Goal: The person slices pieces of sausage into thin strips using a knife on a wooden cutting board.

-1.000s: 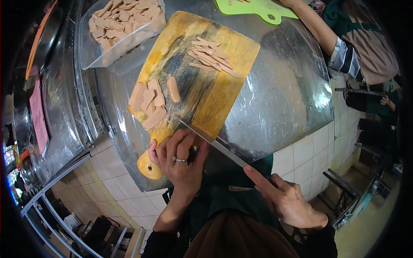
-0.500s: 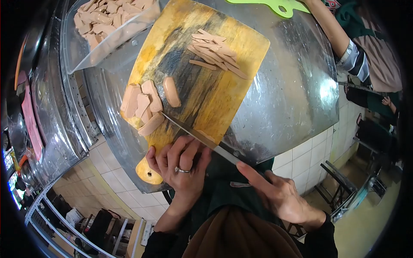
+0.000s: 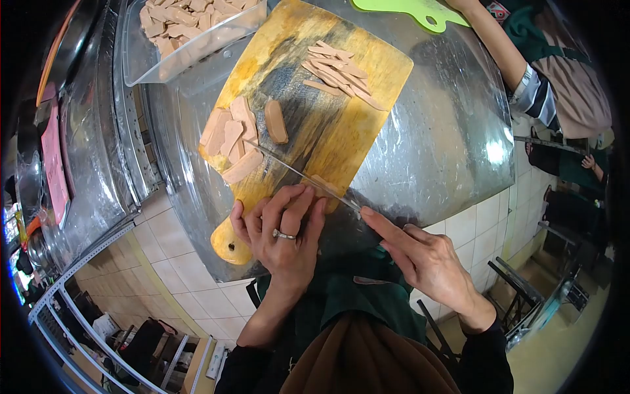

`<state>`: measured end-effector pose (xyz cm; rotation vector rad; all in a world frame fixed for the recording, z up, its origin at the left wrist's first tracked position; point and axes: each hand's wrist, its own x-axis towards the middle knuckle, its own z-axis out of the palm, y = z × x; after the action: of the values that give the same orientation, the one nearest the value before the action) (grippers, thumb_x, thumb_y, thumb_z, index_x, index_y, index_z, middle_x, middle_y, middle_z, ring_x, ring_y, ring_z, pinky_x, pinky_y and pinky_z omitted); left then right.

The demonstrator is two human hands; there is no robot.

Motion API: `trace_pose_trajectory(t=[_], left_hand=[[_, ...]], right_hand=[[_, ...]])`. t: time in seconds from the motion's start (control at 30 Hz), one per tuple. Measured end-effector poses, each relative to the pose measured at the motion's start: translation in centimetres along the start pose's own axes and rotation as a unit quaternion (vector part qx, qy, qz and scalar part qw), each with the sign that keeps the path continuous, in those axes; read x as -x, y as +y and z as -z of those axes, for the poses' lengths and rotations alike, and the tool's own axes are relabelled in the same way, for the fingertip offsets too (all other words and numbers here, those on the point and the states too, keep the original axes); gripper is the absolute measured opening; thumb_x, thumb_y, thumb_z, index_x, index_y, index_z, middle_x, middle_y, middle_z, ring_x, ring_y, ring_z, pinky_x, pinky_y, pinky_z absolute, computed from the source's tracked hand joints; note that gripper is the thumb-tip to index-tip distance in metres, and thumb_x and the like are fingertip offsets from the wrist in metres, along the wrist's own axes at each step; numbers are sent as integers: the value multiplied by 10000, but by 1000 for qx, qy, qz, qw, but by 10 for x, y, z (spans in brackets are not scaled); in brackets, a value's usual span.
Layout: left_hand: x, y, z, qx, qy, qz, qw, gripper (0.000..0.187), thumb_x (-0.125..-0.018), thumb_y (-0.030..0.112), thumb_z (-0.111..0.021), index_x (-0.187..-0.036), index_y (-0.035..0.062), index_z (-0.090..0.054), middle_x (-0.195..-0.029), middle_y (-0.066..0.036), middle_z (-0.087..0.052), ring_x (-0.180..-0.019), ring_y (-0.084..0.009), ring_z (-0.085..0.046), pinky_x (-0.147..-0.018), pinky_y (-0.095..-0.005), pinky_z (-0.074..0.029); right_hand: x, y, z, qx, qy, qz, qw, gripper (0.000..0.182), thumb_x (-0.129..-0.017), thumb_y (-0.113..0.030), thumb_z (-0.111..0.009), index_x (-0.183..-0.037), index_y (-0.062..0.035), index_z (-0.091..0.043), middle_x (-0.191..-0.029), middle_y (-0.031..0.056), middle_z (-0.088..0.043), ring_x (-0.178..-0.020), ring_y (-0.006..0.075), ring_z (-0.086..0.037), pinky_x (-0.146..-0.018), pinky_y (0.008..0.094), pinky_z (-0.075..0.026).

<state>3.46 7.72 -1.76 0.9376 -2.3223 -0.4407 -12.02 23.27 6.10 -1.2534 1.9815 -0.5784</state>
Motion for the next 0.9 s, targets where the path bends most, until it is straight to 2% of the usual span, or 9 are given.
trace_pose_trajectory(t=[0.07, 0.17, 0.27, 0.37, 0.47, 0.6, 0.77, 0.9], left_hand=[[-4, 4, 1, 13, -2, 15, 1000, 346, -726, 190, -905, -1039, 186, -757, -1092, 65, -710, -1014, -189, -608, -1141, -490, -292], [-4, 4, -2, 18, 17, 18, 1000, 334, -728, 189, -904, -1021, 182, -744, -1084, 63, -710, -1004, -190, -614, -1145, -488, -278], [-2, 3, -3, 8, 18, 16, 1000, 335, -731, 181, -900, -1025, 184, -738, -1084, 66, -712, -998, -190, -617, -1145, -484, -278], [-2, 3, -4, 5, 19, 11, 1000, 348, -731, 185, -902, -1036, 187, -736, -1089, 67, -715, -1001, -188, -618, -1145, -482, -281], [-3, 3, -3, 9, 8, 18, 1000, 344, -737, 185, -899, -1040, 187, -735, -1098, 66, -718, -1012, -185, -619, -1149, -487, -282], [-1, 2, -3, 18, 17, 9, 1000, 331, -750, 180, -894, -1039, 177, -733, -1103, 58, -720, -1001, -188, -629, -1155, -500, -284], [0, 1, -4, 35, 30, 4, 999, 317, -755, 172, -890, -1026, 160, -726, -1074, 35, -719, -987, -196, -643, -1163, -519, -283], [1, 0, -4, 27, 26, 2, 999, 311, -751, 167, -890, -1015, 155, -725, -1059, 28, -717, -1001, -200, -645, -1169, -536, -282]], right_hand=[[1, -5, 5, -14, -19, -18, 1000, 628, -906, 42, -677, -1499, -116, -543, -970, 125, -715, -641, 253, -592, -633, 397, -560], [7, -6, 7, 17, -33, -28, 999, 623, -902, 37, -683, -1493, -114, -553, -938, 124, -708, -633, 252, -583, -629, 400, -563], [11, 3, -10, -9, 33, 11, 999, 624, -899, 31, -689, -1488, -136, -565, -843, 122, -674, -614, 260, -569, -621, 410, -555], [0, 9, -10, 44, 26, 38, 998, 754, -918, -16, -682, -1579, -276, -431, -757, 126, -637, -559, 303, -643, -553, 431, -587], [-14, 6, -2, 84, 36, 46, 995, 736, -920, -13, -682, -1575, -252, -445, -775, 135, -656, -535, 289, -617, -545, 431, -568], [-20, 8, 6, -25, 49, 68, 996, 692, -937, 0, -668, -1562, -223, -472, -741, 135, -636, -552, 271, -565, -568, 425, -552], [2, -2, 9, -46, 7, 48, 998, 715, -939, 12, -668, -1573, -238, -450, -801, 137, -686, -587, 283, -623, -605, 424, -580], [9, -3, 2, -49, 47, 71, 995, 729, -942, 15, -659, -1579, -256, -431, -933, 137, -756, -650, 298, -696, -649, 399, -635]])
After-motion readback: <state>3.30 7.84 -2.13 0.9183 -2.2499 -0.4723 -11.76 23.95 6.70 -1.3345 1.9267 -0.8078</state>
